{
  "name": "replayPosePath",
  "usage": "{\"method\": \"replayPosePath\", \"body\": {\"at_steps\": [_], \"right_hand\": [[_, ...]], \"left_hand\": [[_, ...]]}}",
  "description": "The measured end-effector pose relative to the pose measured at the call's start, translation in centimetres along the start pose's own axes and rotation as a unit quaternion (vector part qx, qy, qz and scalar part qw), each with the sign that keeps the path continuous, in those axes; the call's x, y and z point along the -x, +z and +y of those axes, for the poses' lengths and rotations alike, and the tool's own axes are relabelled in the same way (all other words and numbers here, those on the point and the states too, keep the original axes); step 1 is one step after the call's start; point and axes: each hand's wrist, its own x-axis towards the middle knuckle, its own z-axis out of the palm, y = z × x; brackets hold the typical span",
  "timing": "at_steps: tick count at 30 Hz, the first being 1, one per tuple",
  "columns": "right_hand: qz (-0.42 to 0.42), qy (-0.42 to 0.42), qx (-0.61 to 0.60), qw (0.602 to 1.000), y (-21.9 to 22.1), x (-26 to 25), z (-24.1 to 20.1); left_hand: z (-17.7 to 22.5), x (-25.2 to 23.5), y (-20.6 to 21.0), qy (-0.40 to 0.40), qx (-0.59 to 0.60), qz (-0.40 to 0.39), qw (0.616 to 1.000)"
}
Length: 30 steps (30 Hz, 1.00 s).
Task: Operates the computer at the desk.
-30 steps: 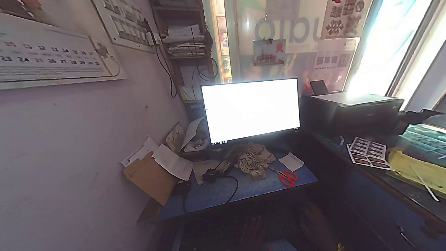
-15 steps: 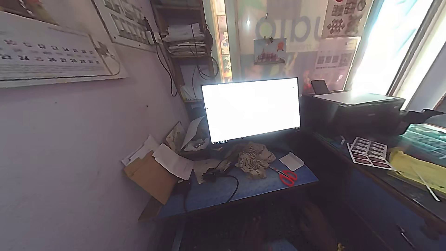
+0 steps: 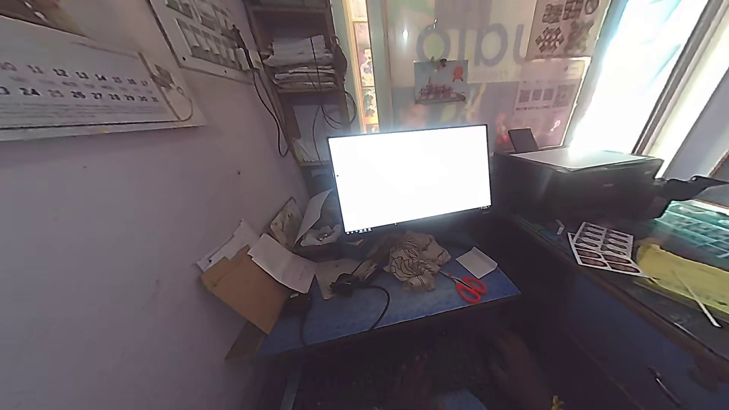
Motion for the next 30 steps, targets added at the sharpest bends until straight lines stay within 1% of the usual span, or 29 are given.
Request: {"method": "replayPosePath", "body": {"at_steps": [17, 22, 23, 26, 30], "right_hand": [[-0.001, 0.016, 0.004, 1.000, 0.0, 0.0, -0.2], [-0.005, 0.033, 0.007, 0.999, -0.7, -0.2, -0.8], [0.000, 0.034, 0.003, 0.999, -0.7, -0.2, -0.8], [0.023, 0.029, -0.005, 0.999, -0.7, -0.4, -0.8], [0.007, 0.030, -0.032, 0.999, -0.7, -0.6, -0.8]], "left_hand": [[0.4, 0.1, -0.2, -0.013, 0.002, 0.011, 1.000], [0.2, -0.1, 0.1, -0.018, 0.008, 0.021, 1.000], [0.2, -0.2, 0.0, -0.024, 0.003, 0.017, 1.000], [1.5, -0.6, -2.1, -0.054, -0.010, -0.037, 0.998], [1.6, -0.3, -2.5, -0.039, 0.021, 0.001, 0.999]]}}
